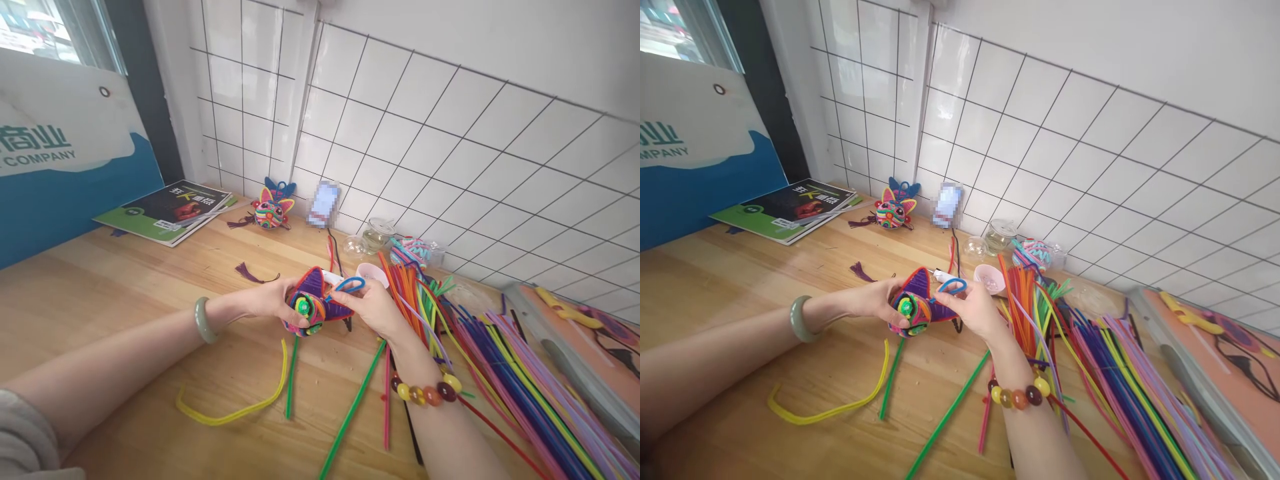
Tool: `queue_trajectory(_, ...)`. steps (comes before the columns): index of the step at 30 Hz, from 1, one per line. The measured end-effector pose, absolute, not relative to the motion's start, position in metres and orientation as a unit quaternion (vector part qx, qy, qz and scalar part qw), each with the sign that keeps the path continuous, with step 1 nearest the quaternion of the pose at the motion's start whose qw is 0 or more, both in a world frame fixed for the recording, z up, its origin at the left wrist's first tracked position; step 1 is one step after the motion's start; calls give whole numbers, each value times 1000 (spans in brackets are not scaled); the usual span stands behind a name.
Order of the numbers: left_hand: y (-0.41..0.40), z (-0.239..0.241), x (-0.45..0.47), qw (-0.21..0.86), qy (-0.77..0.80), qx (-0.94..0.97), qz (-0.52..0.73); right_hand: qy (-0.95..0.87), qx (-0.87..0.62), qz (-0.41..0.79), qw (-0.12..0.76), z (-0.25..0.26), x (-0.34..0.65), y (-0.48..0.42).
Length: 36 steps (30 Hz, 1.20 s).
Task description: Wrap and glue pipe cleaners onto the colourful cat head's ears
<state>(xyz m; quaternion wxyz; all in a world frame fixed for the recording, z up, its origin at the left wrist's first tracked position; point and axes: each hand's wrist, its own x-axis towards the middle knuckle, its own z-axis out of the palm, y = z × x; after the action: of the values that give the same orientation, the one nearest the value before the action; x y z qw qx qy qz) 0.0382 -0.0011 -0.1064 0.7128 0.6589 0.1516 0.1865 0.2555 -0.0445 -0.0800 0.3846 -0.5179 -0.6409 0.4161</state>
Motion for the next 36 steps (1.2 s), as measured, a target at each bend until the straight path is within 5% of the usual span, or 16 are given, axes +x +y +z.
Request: queue_trajectory(36,-1,-99,36,737,180,606,240,-660,-536,332,408,-67,234,-55)
